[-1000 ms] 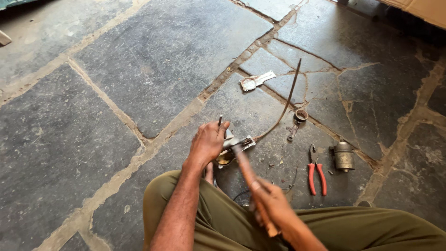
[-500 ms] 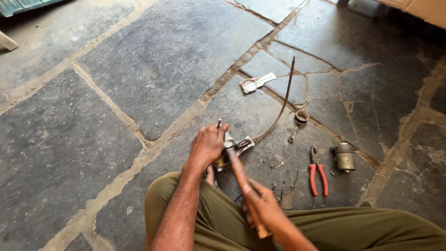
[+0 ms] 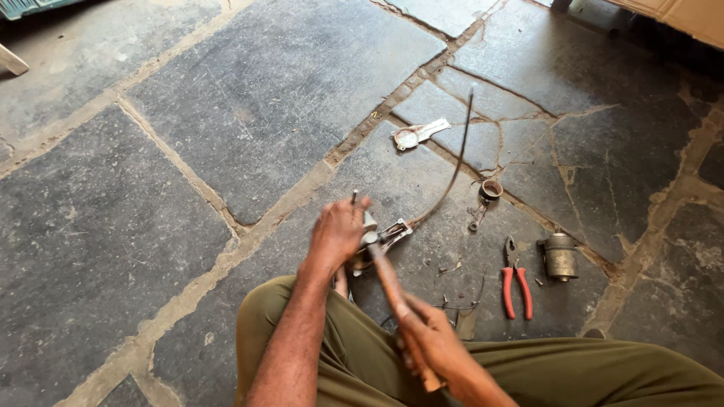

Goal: The person sits on a stone floor and uses pliers and a hammer to manipulate a small metal mechanical component. They repeatedly adjust the part with pliers and strike it with a hammer, working on the same object throughout the clip.

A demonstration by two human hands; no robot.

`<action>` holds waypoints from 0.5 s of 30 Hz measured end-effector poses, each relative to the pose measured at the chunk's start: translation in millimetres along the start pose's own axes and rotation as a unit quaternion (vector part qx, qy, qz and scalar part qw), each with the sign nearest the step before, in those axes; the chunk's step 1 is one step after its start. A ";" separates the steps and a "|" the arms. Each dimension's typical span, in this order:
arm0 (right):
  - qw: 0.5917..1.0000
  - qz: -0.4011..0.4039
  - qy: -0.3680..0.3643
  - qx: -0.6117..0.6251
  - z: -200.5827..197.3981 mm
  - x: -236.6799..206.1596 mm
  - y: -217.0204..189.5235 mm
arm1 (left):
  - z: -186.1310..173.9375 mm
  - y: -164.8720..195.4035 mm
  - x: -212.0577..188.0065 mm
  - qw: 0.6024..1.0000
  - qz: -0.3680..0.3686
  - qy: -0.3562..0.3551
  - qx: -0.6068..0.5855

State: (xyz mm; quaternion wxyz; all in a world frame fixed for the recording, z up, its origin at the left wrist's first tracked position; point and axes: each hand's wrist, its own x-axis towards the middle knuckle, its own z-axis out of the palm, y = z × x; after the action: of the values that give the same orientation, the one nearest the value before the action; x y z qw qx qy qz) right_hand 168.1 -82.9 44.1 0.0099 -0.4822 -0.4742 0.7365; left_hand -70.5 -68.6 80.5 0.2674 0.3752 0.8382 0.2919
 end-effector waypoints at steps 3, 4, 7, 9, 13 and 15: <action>0.999 -0.005 0.025 0.038 -1.0 -4.5 -7.4 | 1.4 -7.2 -0.5 0.999 0.023 0.034 0.026; 0.997 -0.017 0.047 0.052 -5.1 -3.6 -11.4 | 2.8 -8.9 0.9 0.998 0.034 0.033 0.040; 0.987 -0.044 0.123 0.090 -29.1 -1.4 -19.5 | 5.9 -14.2 6.1 1.000 0.008 0.027 -0.004; 0.976 -0.057 0.181 0.110 -46.6 4.0 -21.0 | 7.5 -14.9 12.1 0.997 0.009 0.045 -0.057; 0.952 -0.065 0.198 0.223 -71.9 12.7 -11.8 | 9.9 -16.7 14.4 0.993 0.037 0.062 -0.097; 0.947 -0.078 0.182 0.253 -76.4 15.6 -7.6 | 10.4 -17.6 12.1 0.994 0.041 0.061 -0.082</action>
State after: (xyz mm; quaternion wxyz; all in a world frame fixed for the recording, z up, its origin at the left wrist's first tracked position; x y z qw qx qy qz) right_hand 211.3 -18.7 32.0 0.2754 -0.5513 -0.2986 0.7287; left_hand -78.8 -65.7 58.5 0.2333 0.3677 0.8098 0.3931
